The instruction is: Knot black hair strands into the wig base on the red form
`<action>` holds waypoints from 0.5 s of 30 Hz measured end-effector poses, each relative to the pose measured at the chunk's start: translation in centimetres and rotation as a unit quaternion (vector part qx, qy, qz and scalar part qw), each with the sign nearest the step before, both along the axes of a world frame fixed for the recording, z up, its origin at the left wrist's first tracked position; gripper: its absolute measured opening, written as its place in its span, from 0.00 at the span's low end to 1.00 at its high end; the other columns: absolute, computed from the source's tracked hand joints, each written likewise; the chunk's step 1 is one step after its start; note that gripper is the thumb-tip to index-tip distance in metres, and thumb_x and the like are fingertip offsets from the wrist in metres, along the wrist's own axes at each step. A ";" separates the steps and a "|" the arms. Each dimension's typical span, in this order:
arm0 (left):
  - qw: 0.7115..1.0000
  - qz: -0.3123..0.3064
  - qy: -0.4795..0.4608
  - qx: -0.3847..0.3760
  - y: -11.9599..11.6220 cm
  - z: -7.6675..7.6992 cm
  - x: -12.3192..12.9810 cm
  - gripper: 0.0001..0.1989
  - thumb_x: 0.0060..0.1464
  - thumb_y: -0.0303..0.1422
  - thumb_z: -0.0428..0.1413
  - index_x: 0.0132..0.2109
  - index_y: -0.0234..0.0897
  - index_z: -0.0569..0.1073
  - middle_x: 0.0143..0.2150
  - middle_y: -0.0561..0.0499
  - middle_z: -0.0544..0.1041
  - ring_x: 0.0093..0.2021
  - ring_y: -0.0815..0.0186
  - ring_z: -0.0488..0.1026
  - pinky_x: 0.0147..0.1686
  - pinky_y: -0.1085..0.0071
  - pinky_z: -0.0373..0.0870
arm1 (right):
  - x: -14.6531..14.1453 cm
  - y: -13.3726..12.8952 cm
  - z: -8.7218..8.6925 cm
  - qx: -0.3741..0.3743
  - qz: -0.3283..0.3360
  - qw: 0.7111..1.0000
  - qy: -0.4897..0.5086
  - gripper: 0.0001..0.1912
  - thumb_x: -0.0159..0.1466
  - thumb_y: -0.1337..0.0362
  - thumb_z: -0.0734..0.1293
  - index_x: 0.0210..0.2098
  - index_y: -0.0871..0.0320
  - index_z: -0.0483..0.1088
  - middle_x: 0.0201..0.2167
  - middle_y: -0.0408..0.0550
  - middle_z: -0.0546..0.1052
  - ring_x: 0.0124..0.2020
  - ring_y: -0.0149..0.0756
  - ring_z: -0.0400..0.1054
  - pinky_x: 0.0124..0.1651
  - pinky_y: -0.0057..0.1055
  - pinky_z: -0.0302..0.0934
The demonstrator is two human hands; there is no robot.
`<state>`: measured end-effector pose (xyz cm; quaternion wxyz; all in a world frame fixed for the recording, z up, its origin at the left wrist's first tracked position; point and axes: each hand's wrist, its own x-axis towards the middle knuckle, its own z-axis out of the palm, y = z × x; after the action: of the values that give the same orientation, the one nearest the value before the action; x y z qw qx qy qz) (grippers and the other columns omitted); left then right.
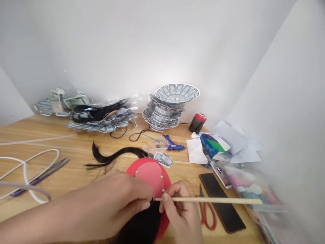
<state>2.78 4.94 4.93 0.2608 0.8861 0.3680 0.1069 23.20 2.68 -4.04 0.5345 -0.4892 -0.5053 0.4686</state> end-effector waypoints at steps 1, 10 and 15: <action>1.000 -0.001 0.015 -0.009 0.1 0.4 0.5 0.12 0.65 0.25 0.47 0.31 0.39 0.65 0.26 0.59 0.67 0.25 0.70 0.61 0.25 0.74 0.54 | 0.0 0.1 0.1 0.000 0.006 1.000 0.003 0.18 0.64 0.49 0.71 0.28 0.53 0.66 0.20 0.39 0.72 0.23 0.31 0.65 0.30 0.27 0.58; 0.995 0.031 0.081 0.041 -0.1 -0.8 1.9 0.12 0.64 0.24 0.52 0.31 0.39 0.71 0.25 0.56 0.70 0.24 0.66 0.64 0.26 0.70 0.52 | 0.3 0.6 -0.8 0.015 0.043 0.999 0.028 0.21 0.65 0.44 0.70 0.29 0.53 0.65 0.20 0.38 0.73 0.22 0.29 0.61 0.29 0.27 0.53; 0.991 0.060 0.099 0.074 -0.5 -1.1 2.5 0.12 0.65 0.23 0.52 0.34 0.39 0.74 0.27 0.53 0.74 0.26 0.64 0.69 0.26 0.68 0.54 | 0.6 1.2 -1.7 0.031 0.068 0.997 0.031 0.21 0.66 0.44 0.69 0.31 0.53 0.65 0.20 0.38 0.74 0.22 0.29 0.62 0.28 0.27 0.53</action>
<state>5.25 4.42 3.84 0.1496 0.8856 0.4353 0.0612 23.82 3.84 -5.78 0.5321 -0.4216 -0.5348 0.5030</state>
